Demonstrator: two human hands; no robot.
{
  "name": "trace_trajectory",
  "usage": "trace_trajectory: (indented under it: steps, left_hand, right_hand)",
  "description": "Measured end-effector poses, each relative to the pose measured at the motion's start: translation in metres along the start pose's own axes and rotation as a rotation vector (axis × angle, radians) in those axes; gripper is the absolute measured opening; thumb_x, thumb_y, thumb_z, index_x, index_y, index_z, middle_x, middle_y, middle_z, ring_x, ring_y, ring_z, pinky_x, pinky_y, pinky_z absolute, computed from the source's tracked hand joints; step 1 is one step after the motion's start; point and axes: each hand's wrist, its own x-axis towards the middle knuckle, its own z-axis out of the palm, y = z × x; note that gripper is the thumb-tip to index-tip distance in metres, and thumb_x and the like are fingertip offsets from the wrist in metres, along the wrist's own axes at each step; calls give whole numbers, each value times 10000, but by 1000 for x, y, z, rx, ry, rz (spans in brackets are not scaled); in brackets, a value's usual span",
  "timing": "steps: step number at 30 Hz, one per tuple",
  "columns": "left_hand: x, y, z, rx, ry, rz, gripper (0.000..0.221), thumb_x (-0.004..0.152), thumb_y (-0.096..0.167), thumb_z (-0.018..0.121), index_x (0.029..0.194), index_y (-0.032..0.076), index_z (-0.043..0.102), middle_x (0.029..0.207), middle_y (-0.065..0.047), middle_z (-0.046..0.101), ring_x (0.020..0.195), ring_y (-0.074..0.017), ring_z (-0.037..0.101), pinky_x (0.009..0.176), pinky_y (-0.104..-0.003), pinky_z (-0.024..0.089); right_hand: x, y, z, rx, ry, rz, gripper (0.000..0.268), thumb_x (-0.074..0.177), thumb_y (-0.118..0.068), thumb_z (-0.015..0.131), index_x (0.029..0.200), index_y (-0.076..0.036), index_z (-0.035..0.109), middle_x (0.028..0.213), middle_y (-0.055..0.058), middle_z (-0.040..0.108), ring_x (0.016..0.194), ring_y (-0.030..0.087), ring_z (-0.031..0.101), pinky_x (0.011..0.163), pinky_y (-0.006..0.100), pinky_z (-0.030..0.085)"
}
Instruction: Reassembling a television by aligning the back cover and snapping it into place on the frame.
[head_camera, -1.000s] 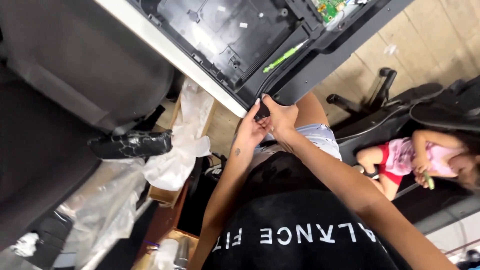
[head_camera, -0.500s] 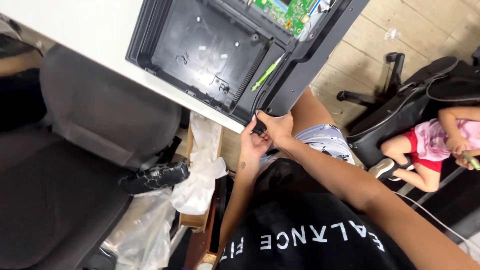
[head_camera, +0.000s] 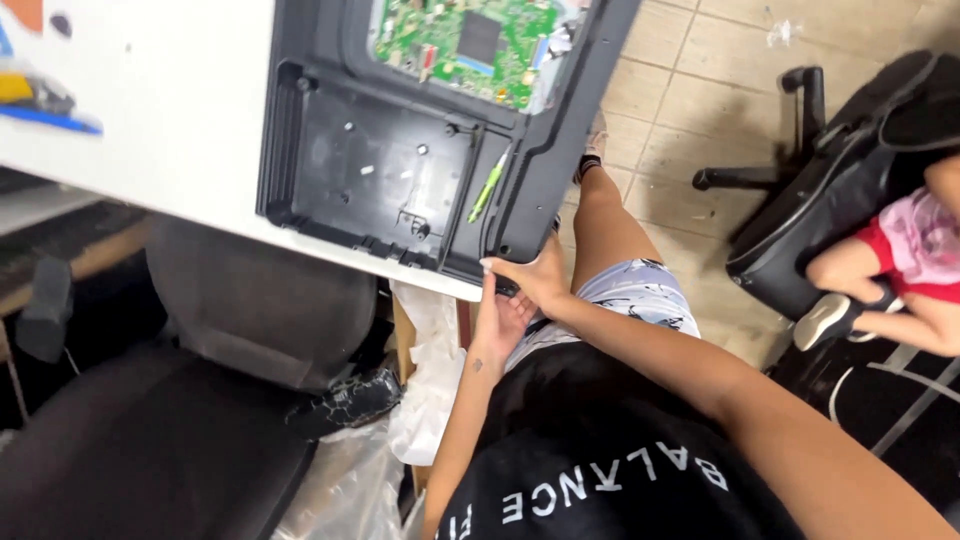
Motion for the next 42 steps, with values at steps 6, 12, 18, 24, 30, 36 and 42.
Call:
trace_trajectory:
  steps: [6, 12, 18, 24, 30, 36, 42]
  left_hand:
    - [-2, -1, 12, 128, 29, -28, 959, 933, 860, 492, 1428, 40, 441, 1388, -156, 554, 1396, -278, 506, 1225, -420, 390]
    - [-12, 3, 12, 300, 126, 2, 1119, 878, 910, 489, 1506, -11, 387, 1576, -220, 450, 1515, -335, 410, 1257, -445, 349]
    - [-15, 7, 15, 439, 204, 22, 941, 959, 864, 362, 1359, 27, 518, 1383, -149, 600, 1383, -304, 556, 1196, -442, 435]
    - [-8, 8, 6, 482, 244, 21, 919, 928, 901, 338, 1230, 74, 601, 1278, -122, 689, 1276, -283, 647, 1142, -442, 494]
    - [-22, 10, 15, 736, 262, 33, 959, 910, 923, 324, 1281, 83, 601, 1337, -112, 683, 1259, -287, 656, 1123, -452, 510]
    - [-53, 27, 41, 1529, 626, 409, 402, 940, 487, 686, 913, 99, 787, 858, -119, 795, 745, -281, 797, 614, -380, 674]
    - [-80, -7, 140, 1922, 522, 1169, 533, 905, 379, 834, 1277, 59, 623, 1064, -201, 666, 1000, -371, 720, 757, -400, 638]
  right_hand:
    - [43, 74, -8, 163, -193, 57, 934, 595, -284, 1030, 1353, 7, 569, 1268, 238, 687, 1226, 364, 673, 1052, 452, 531]
    - [62, 88, -30, 179, -358, 70, 947, 565, -356, 1055, 1298, 21, 588, 1158, 173, 688, 1107, 292, 684, 990, 387, 548]
    - [69, 74, -60, -19, -430, 72, 1045, 489, -575, 1012, 1251, -57, 518, 1294, 275, 677, 1263, 423, 653, 1083, 501, 544]
    - [69, 72, -72, -56, -444, 4, 1053, 480, -561, 1011, 1236, -34, 502, 1269, 271, 687, 1249, 429, 665, 1072, 524, 555]
    - [77, 76, -69, -97, -454, -61, 1049, 496, -577, 994, 1230, -5, 510, 1215, 278, 693, 1199, 457, 685, 1045, 554, 559]
    - [88, 99, -65, 15, -573, -131, 1094, 537, -595, 998, 1287, 12, 483, 1242, 303, 662, 1216, 475, 668, 1031, 576, 547]
    - [108, 99, -106, 592, -658, -44, 1051, 823, -565, 868, 1500, 109, 429, 1405, 424, 546, 1373, 530, 529, 1120, 619, 444]
